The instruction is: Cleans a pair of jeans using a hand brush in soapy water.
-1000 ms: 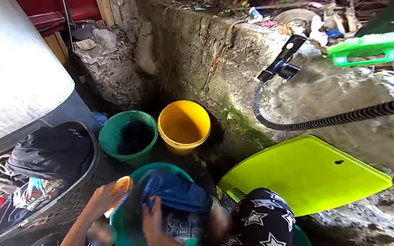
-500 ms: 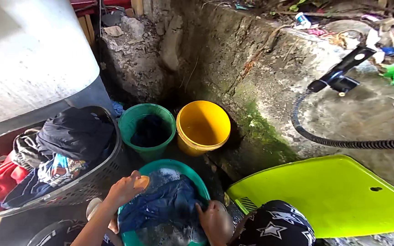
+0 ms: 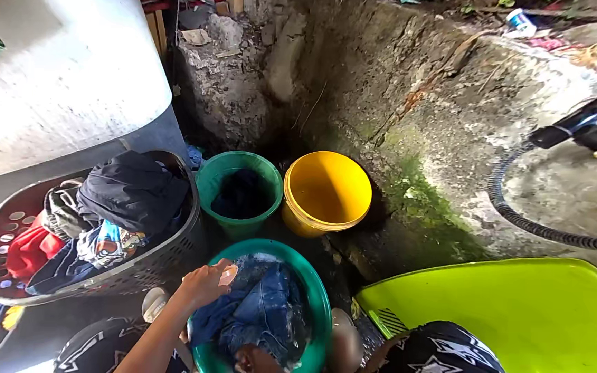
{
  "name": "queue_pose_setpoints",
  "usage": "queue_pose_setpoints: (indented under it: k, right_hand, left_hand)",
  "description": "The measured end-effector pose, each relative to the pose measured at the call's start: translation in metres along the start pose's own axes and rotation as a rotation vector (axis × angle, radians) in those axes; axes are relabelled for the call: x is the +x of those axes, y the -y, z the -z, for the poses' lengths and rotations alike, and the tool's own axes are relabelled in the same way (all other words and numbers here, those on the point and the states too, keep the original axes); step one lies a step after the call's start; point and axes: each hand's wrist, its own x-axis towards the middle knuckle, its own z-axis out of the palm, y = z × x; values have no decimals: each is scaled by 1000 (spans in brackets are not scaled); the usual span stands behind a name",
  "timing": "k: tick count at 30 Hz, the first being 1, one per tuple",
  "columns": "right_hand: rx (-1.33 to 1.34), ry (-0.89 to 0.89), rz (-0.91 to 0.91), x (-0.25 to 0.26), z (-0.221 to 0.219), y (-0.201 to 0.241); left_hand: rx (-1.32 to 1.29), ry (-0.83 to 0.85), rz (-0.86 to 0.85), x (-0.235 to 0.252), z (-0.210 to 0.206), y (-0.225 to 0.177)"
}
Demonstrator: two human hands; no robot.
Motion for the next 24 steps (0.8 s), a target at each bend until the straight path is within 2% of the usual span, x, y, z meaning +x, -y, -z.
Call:
queue_pose_setpoints:
  k: [4, 5, 7, 9, 11, 13, 15, 18, 20, 22, 23, 24]
  right_hand:
    - [-113, -296, -457, -4, 21, -28]
    - [-110, -392, -514, -5, 28, -32]
    - [-139, -530, -510, -4, 34, -36]
    - [-194, -438, -448, 1, 34, -36]
    - [-231, -184, -412, 7, 31, -33]
    - [-209, -14, -274, 14, 31, -35]
    - [-202, -44, -126, 4, 57, -22]
    - [-237, -297, -44, -36, 135, 7]
    - [-166, -610, -29, -52, 169, 4]
    - [-66, -967, -66, -50, 177, -11]
    - [-30, -1069, -142, -45, 174, -17]
    - [-7, -1098, -227, -40, 168, -23]
  left_hand:
    - [20, 20, 13, -1, 1, 2]
    - [23, 21, 12, -1, 2, 2]
    - [33, 32, 7, 0, 3, 2]
    - [36, 38, 1, 1, 3, 1]
    - [28, 29, -9, 3, 4, -2]
    - [21, 21, -17, 2, 5, -3]
    - [19, 26, -28, 1, 7, -5]
    - [5, 21, -43, -2, 8, -4]
    - [-8, 14, -41, -5, 10, -2]
    - [-13, 8, -34, -7, 10, 0]
    - [-12, 10, -29, -7, 10, 1]
    - [-11, 8, -27, -7, 10, 1]
